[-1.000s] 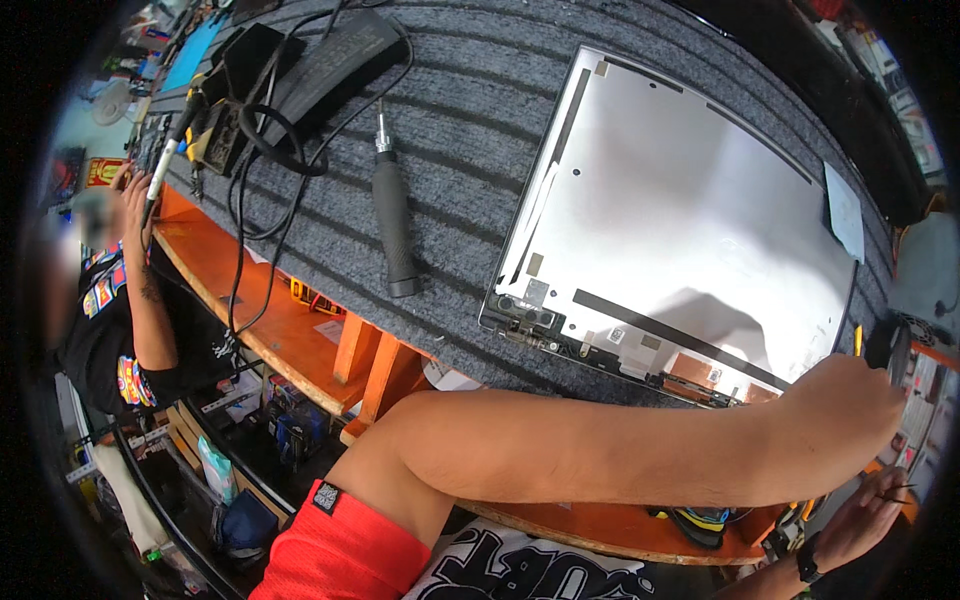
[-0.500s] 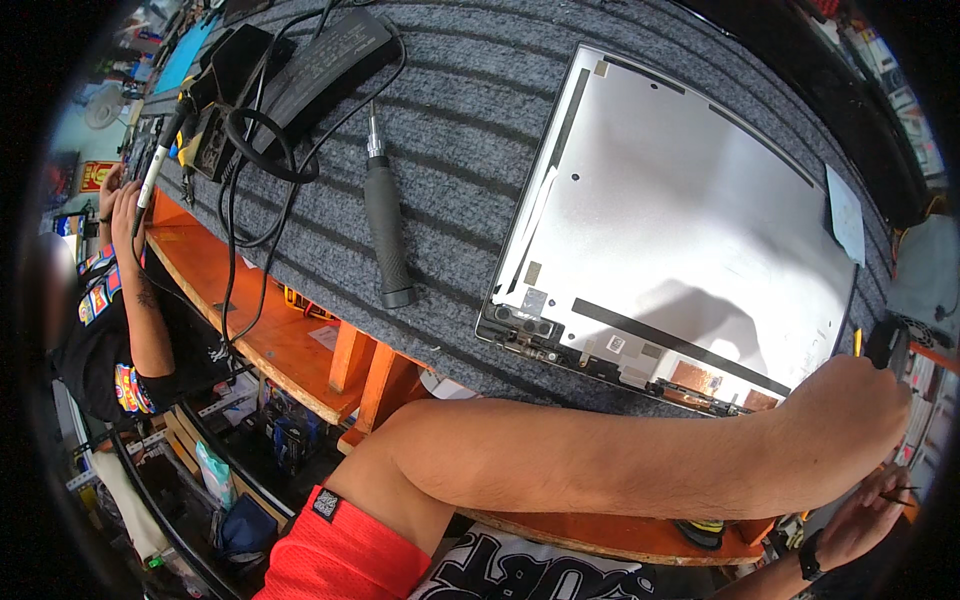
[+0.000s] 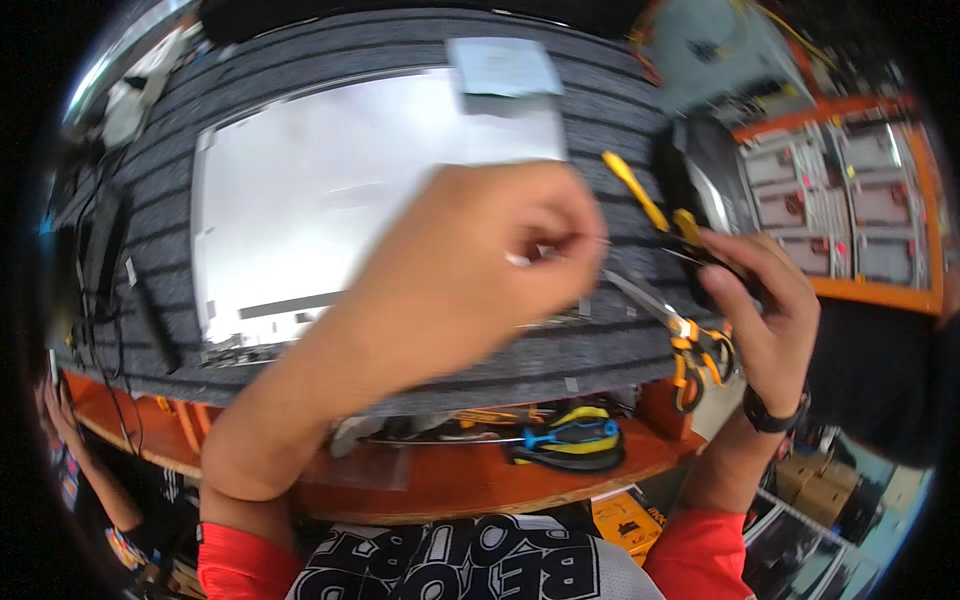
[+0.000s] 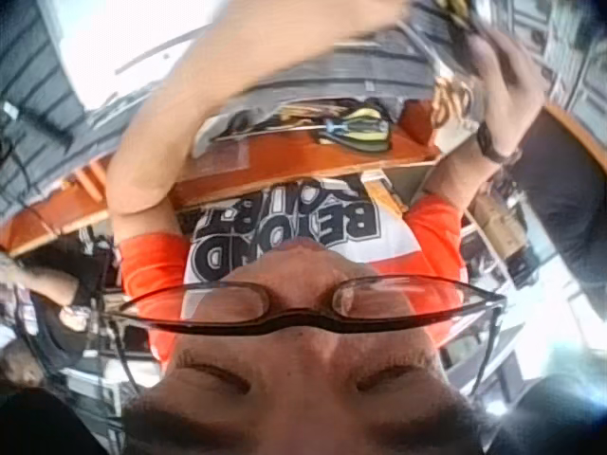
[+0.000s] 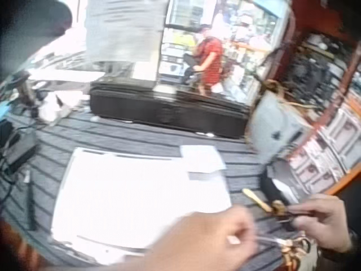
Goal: The person manipulates the frame and internal components of a laptop screen assembly on a workbench, using tweezers to handle small wires and adhesive strips.
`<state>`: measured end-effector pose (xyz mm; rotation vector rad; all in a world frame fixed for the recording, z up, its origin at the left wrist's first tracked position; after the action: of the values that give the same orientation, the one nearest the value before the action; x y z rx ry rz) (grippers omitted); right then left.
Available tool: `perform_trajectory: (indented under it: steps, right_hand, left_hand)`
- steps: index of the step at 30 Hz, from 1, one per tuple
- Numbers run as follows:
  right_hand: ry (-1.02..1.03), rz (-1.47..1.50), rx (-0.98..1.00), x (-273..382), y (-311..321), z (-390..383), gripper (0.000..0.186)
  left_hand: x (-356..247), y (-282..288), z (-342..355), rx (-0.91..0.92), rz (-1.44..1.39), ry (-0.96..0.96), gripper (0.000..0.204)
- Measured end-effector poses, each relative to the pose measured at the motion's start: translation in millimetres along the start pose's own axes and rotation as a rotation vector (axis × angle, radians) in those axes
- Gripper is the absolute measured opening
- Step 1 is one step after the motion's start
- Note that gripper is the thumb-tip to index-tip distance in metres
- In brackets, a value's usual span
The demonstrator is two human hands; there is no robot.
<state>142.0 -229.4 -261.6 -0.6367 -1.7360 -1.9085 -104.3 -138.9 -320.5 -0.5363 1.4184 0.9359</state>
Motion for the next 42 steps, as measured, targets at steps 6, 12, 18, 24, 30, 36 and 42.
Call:
perform_trajectory:
  steps: [6, 12, 18, 24, 30, 36, 42]
  right_hand:
    - [0.196, 0.028, 0.119, 5, -8, 6, 0.021]
    - [0.233, 0.174, 0.148, -14, -33, 3, 0.023]
    - [0.236, 0.154, 0.155, -15, -32, 2, 0.022]
    - [0.258, 0.15, 0.156, -14, -34, 4, 0.02]
    - [0.236, 0.146, 0.156, -14, -34, 3, 0.019]
    - [0.248, 0.142, 0.156, -13, -35, 4, 0.018]
    - [0.233, 0.121, 0.158, -12, -34, 4, 0.018]
  left_hand:
    - [-9, -4, 1, 0.156, -0.021, 0.24, 0.011]
    - [-3, -13, -2, 0.162, 0.043, 0.26, 0.007]
    - [-1, -18, 1, 0.188, -0.009, 0.276, 0.009]
    - [0, -19, 2, 0.199, -0.015, 0.3, 0.009]
    - [-1, -19, 3, 0.201, 0.001, 0.292, 0.009]
    - [0, -21, 3, 0.2, 0.015, 0.27, 0.008]
    - [0, -21, 3, 0.2, 0.019, 0.275, 0.007]
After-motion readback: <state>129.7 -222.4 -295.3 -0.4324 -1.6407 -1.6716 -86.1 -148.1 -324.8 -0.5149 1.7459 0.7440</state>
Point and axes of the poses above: each hand's wrist, its own z-axis towards the middle knuckle, its own y-axis out of the back of the hand, x = y × z, the point moved 3 cm from there along z, towards the middle knuckle, and after that the axes turned 3 degrees about z, right-handed, at the moved point
